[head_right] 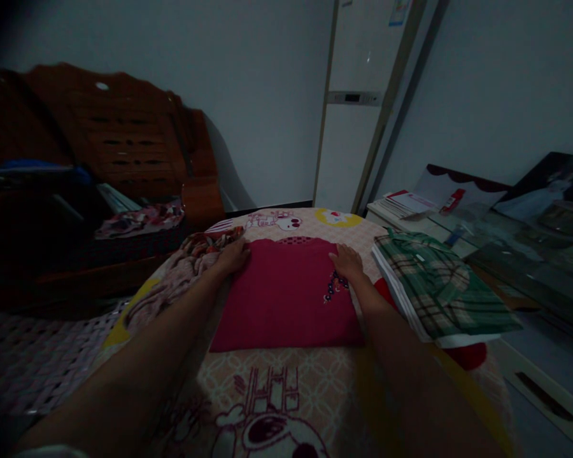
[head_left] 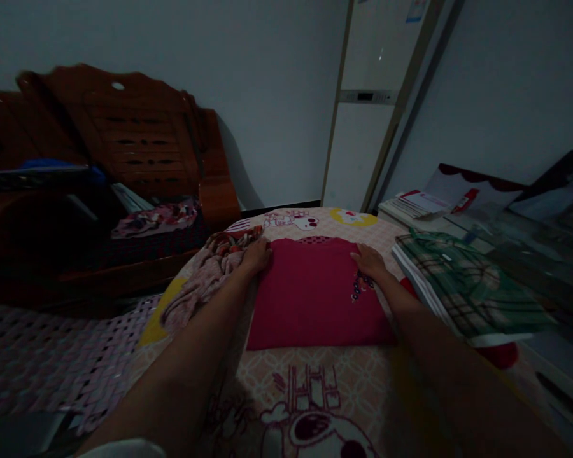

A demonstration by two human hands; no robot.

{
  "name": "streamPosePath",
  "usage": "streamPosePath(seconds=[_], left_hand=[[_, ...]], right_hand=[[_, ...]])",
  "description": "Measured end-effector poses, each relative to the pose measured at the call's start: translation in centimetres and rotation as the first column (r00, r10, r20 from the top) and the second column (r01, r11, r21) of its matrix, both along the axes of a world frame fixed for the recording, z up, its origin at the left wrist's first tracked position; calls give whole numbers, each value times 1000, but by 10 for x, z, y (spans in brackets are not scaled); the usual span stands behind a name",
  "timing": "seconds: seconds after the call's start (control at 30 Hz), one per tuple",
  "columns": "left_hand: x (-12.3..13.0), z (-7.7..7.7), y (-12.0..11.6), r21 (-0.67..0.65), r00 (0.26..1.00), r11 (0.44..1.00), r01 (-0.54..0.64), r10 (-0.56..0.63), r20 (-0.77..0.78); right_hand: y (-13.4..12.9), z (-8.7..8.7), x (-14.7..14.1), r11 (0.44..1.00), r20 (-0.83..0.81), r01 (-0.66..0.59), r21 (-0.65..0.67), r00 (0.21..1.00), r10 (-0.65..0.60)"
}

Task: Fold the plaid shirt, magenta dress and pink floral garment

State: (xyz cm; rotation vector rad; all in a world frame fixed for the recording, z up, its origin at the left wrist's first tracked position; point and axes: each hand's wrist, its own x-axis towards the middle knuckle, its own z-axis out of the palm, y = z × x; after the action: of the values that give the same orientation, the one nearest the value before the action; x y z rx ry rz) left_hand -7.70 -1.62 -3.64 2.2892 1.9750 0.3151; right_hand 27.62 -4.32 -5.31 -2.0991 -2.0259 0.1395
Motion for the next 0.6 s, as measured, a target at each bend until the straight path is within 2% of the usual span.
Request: streamPosePath(seconds=[0.2, 0.3, 0.4, 0.47, 0.6], left_hand=[[-10, 20, 29, -81, 990, 987, 142, -142, 8], [-14, 27, 43, -185, 984, 967, 176, -170, 46], [-17, 27, 53, -299, 976, 930, 212, -182, 123], [-19, 24, 55, -298, 967, 926, 232, -188, 171], [-24, 18, 48, -165, 942, 949, 268, -222, 251]], right_hand=[[23, 18, -4, 998, -57, -59, -3, 997, 59], [34, 26, -5, 997, -69, -76, 6, 995, 77], [45, 31, -6, 998, -74, -58, -22, 996, 56], [48, 32, -6, 998, -78, -41, -40, 996, 37], [43, 33, -9, 1000, -97, -19, 17, 995, 21]])
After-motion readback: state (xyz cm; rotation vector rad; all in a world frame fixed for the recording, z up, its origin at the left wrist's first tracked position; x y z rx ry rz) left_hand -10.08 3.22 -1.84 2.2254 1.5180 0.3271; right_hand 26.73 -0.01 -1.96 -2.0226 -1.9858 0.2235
